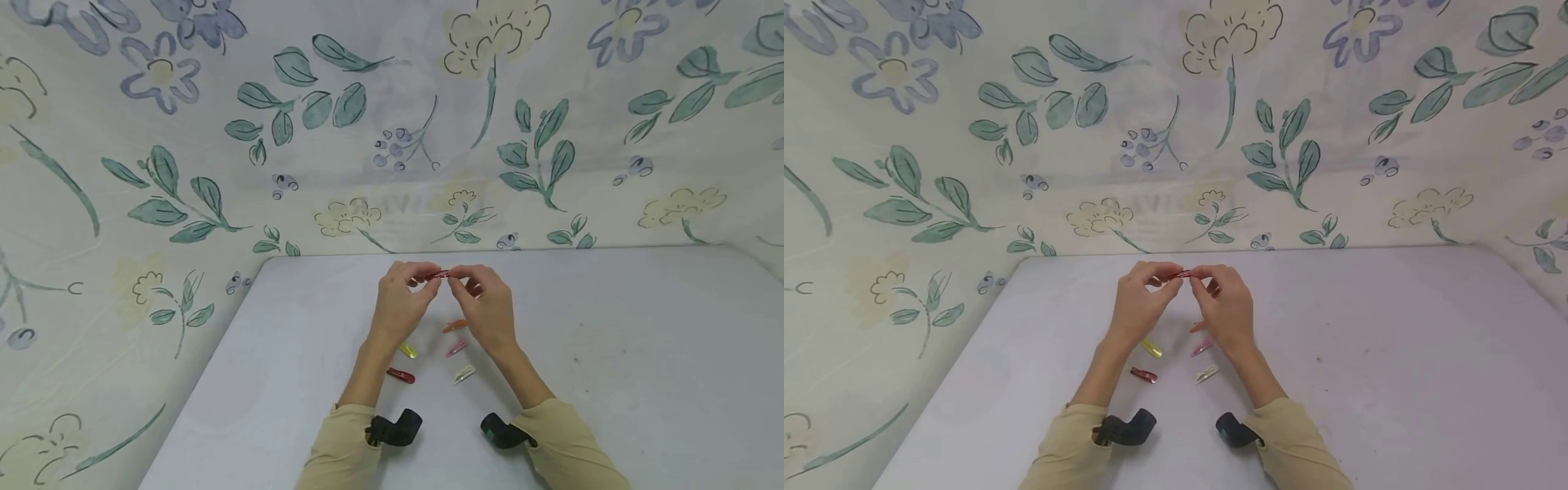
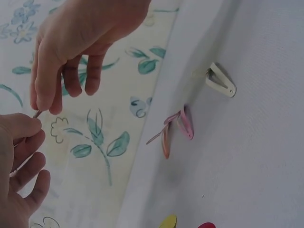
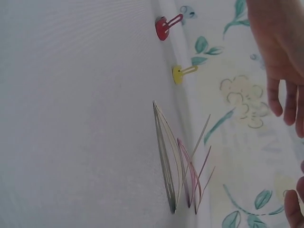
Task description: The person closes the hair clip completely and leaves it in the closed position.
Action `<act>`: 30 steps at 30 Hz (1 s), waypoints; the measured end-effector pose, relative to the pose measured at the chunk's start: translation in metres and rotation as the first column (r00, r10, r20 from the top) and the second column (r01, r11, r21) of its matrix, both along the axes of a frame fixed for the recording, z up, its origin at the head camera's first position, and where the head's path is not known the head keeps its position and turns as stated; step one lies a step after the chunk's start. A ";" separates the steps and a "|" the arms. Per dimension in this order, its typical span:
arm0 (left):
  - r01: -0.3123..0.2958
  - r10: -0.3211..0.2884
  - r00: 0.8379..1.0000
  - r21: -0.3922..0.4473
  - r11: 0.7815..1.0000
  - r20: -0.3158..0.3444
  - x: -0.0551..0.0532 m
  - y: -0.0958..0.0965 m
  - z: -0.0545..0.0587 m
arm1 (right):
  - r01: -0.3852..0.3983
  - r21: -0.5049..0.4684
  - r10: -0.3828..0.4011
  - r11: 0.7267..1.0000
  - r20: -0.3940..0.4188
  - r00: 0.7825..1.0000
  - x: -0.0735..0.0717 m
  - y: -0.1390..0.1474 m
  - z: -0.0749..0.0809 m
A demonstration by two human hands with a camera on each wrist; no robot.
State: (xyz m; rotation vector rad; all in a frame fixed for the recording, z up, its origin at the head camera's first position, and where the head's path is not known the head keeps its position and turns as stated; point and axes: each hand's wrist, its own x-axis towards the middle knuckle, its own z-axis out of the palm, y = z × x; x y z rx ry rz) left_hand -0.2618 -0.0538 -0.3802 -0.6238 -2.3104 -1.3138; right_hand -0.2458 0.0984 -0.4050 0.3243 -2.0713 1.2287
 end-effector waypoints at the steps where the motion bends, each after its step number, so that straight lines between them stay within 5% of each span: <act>1: -0.004 0.004 1.000 -0.016 1.000 0.007 0.000 0.000 0.001 | -0.001 0.010 0.001 1.000 0.007 1.000 -0.001 0.000 0.000; 18: 0.007 0.006 0.996 -0.135 0.991 0.090 -0.013 -0.006 0.005 | -0.059 0.166 0.046 0.984 0.078 0.996 -0.010 0.007 0.004; 30: 0.003 0.031 0.990 -0.238 0.971 0.139 -0.022 -0.012 0.002 | -0.196 0.387 0.090 0.901 0.277 0.957 -0.029 0.013 0.015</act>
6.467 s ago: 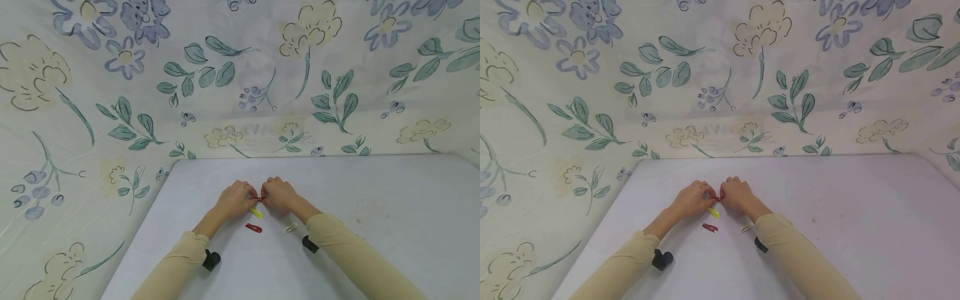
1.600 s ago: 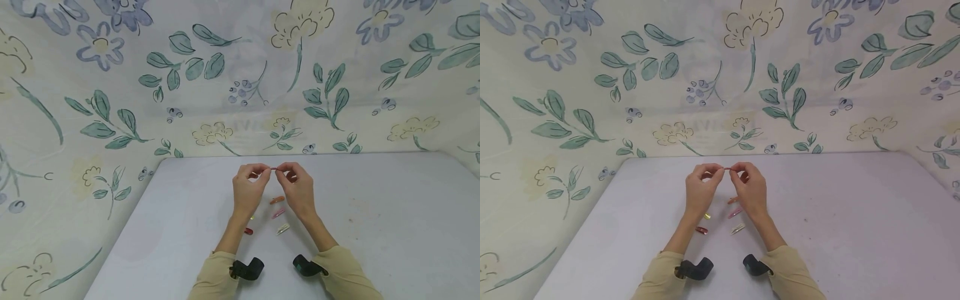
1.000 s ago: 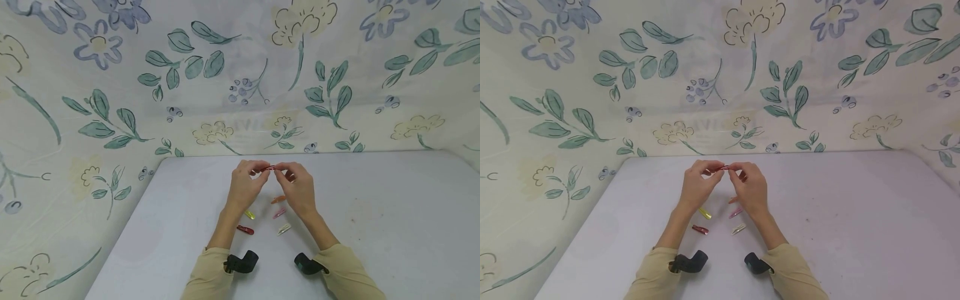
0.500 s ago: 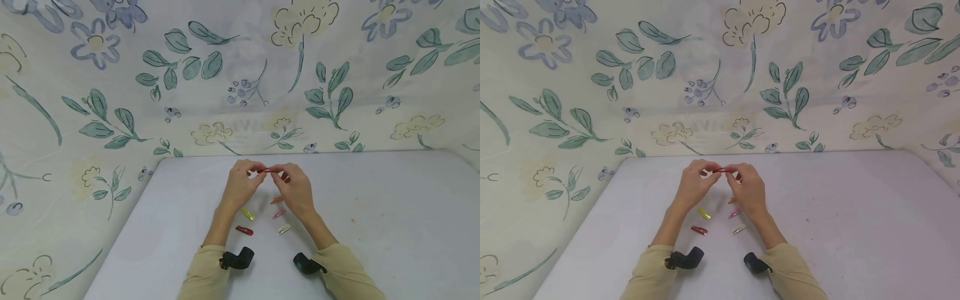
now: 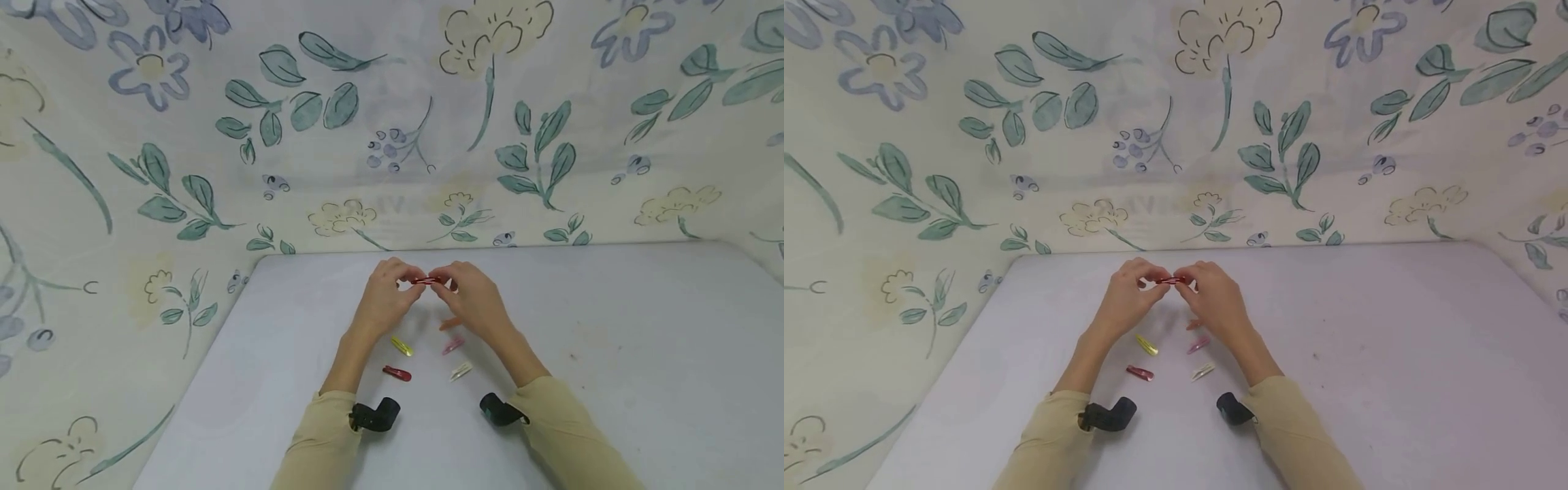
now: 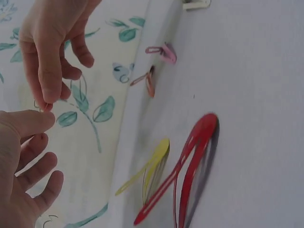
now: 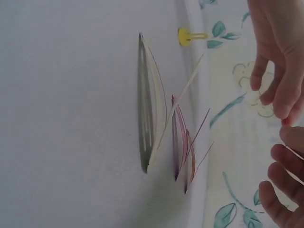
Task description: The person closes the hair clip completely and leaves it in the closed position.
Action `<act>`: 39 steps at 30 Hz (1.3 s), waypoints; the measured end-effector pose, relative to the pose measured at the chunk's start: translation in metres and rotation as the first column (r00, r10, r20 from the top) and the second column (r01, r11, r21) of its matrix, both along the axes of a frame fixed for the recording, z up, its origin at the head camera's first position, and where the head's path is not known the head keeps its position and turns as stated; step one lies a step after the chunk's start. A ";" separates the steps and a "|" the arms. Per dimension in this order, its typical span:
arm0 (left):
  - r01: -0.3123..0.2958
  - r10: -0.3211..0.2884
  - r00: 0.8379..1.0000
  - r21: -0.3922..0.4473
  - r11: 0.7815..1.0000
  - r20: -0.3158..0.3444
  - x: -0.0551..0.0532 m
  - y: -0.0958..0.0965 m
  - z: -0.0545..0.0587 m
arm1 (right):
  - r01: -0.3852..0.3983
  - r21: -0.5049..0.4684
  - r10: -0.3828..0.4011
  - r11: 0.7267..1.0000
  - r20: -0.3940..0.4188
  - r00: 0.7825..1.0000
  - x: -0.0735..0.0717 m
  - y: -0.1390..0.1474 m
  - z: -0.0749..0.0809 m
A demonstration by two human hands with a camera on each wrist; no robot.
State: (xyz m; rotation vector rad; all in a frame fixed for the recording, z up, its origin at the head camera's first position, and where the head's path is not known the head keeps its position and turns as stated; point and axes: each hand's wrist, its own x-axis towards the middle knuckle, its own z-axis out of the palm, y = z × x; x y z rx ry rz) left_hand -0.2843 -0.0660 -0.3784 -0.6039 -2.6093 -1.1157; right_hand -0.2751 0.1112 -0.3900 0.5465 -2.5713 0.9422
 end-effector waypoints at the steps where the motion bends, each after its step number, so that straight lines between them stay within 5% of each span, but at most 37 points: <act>1: 0.000 0.001 1.000 -0.012 1.000 0.007 -0.002 -0.002 0.000 | -0.005 0.025 0.004 1.000 0.010 1.000 -0.002 -0.002 0.001; 10: 0.003 0.011 0.995 -0.148 0.989 0.099 -0.014 -0.016 -0.003 | -0.028 0.223 -0.005 0.974 0.148 0.989 -0.016 -0.015 0.002; 17: 0.008 0.049 0.972 -0.242 0.970 0.231 -0.018 -0.021 -0.014 | -0.061 0.356 -0.034 0.932 0.255 0.966 -0.021 -0.024 -0.008; 27: 0.008 0.058 0.965 -0.252 0.968 0.257 -0.015 -0.030 -0.030 | -0.090 0.377 -0.029 0.922 0.298 0.954 -0.019 -0.033 -0.018; 39: 0.017 0.047 0.967 -0.247 0.969 0.251 -0.014 -0.035 -0.033 | -0.061 0.405 -0.074 0.912 0.310 0.948 -0.017 -0.042 -0.021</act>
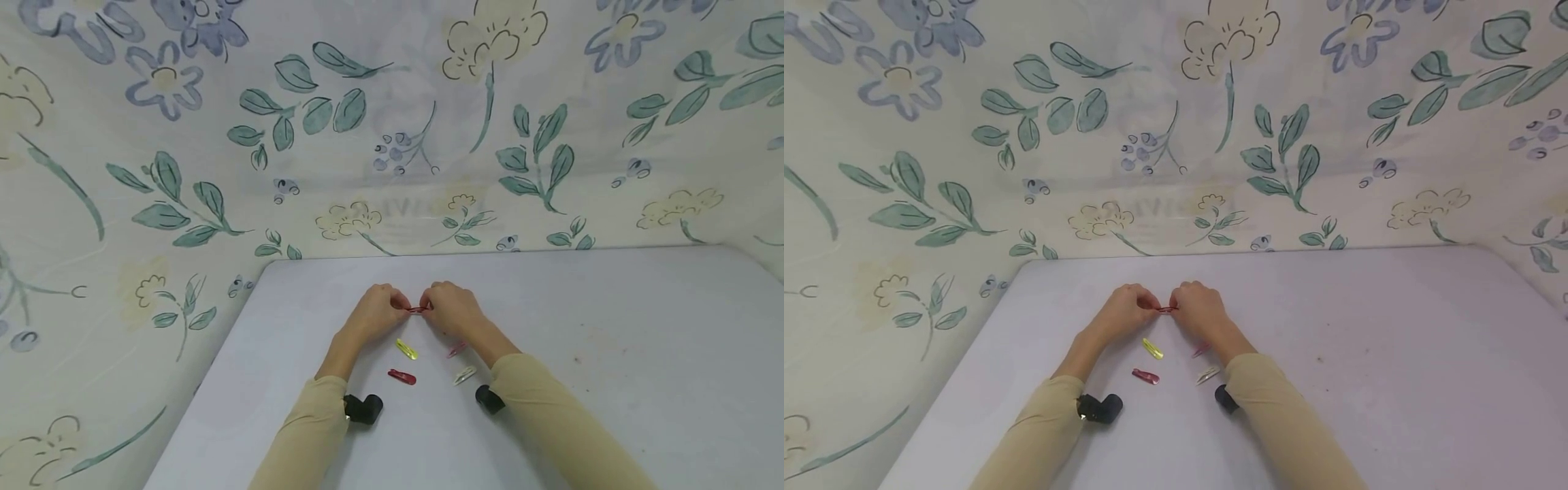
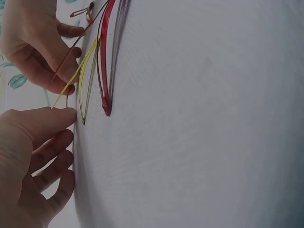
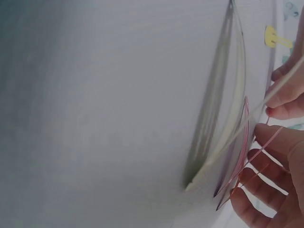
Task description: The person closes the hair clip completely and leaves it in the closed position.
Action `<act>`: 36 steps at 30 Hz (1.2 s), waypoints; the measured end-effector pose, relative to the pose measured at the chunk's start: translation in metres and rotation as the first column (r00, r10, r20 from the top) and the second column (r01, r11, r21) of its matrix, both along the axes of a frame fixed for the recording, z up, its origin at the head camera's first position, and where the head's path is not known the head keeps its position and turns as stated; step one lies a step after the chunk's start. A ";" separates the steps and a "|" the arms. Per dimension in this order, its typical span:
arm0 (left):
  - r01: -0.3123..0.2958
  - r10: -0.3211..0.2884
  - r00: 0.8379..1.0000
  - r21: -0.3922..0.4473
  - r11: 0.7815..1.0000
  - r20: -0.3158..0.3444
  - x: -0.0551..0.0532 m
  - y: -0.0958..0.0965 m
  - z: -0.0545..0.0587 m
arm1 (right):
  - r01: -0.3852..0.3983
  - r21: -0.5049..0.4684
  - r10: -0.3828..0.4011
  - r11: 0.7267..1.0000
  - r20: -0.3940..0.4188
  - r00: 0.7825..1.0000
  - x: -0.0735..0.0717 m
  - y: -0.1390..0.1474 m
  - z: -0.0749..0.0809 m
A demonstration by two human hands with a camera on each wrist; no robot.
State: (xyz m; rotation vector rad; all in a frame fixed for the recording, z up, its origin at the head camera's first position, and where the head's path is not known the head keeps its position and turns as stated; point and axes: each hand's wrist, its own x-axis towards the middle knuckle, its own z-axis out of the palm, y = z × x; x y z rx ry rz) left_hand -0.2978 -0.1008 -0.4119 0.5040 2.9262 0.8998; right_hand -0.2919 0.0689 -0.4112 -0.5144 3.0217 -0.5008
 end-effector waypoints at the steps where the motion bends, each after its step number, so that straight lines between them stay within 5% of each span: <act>1: 0.001 -0.001 1.000 0.003 1.000 0.001 0.000 0.000 0.000 | 0.002 0.005 -0.002 1.000 -0.001 1.000 0.000 -0.001 0.000; 25: -0.013 0.012 0.999 0.025 1.000 0.039 -0.001 -0.002 -0.001 | 0.023 -0.014 -0.023 1.000 0.007 1.000 0.003 -0.001 0.002; 36: -0.043 0.037 0.997 0.094 0.995 0.063 0.008 -0.008 0.000 | 0.049 -0.119 -0.040 0.992 0.071 0.997 0.006 0.007 0.002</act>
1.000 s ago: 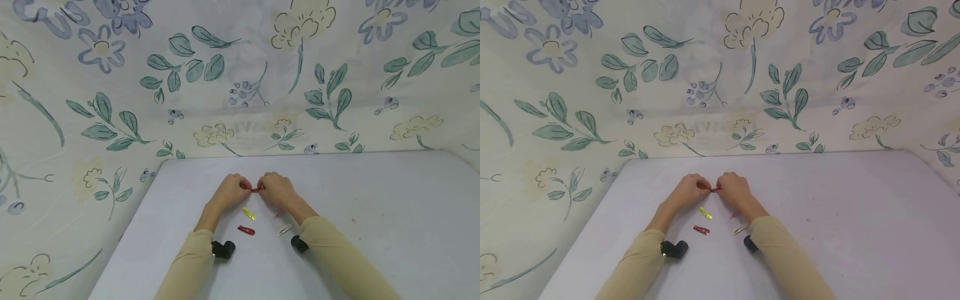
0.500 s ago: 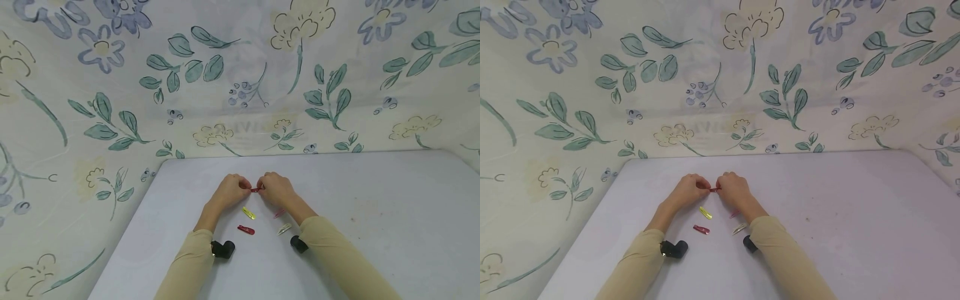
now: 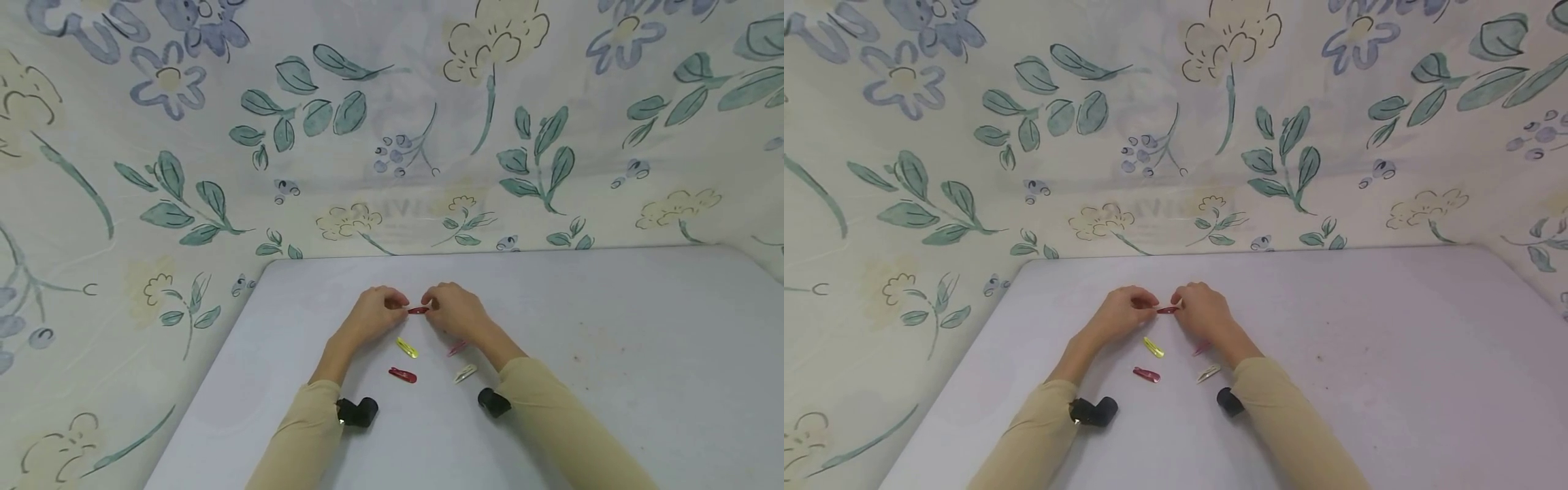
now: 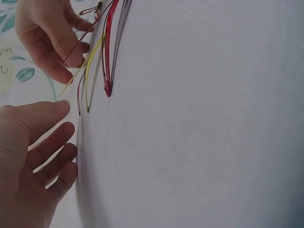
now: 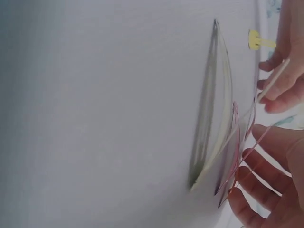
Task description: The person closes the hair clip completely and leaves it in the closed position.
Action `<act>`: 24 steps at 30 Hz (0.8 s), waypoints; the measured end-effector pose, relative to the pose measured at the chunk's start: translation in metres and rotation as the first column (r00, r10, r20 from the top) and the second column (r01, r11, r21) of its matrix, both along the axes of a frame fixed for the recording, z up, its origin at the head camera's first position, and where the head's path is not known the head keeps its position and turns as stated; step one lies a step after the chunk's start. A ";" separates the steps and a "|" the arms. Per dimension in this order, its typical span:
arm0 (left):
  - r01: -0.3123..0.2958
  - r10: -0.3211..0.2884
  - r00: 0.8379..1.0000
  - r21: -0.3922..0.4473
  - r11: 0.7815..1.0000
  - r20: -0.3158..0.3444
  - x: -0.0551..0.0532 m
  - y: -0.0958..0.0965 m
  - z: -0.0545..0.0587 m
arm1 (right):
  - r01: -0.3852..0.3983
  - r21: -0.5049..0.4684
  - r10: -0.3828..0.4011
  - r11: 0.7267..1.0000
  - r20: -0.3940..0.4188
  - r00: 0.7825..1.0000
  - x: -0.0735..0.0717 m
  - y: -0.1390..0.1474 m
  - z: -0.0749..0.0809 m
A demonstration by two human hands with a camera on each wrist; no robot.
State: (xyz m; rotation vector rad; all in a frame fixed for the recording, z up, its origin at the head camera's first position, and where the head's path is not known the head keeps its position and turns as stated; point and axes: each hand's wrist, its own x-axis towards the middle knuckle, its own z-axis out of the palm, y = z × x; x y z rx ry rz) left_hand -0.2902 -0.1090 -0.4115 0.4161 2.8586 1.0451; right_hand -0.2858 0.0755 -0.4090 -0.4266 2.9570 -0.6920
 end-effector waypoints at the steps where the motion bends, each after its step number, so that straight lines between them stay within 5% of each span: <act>1: -0.002 0.002 1.000 0.010 1.000 0.002 0.001 -0.001 0.000 | 0.006 -0.013 -0.006 1.000 0.008 1.000 0.001 0.001 -0.001; 14: 0.003 -0.005 0.999 0.069 0.998 0.037 0.012 -0.009 0.004 | -0.029 -0.070 0.024 0.997 -0.068 0.997 0.015 0.004 0.002; 24: 0.000 -0.003 0.999 0.071 0.997 0.045 0.025 -0.018 0.006 | -0.036 -0.128 0.035 0.991 -0.008 0.999 0.033 -0.001 0.006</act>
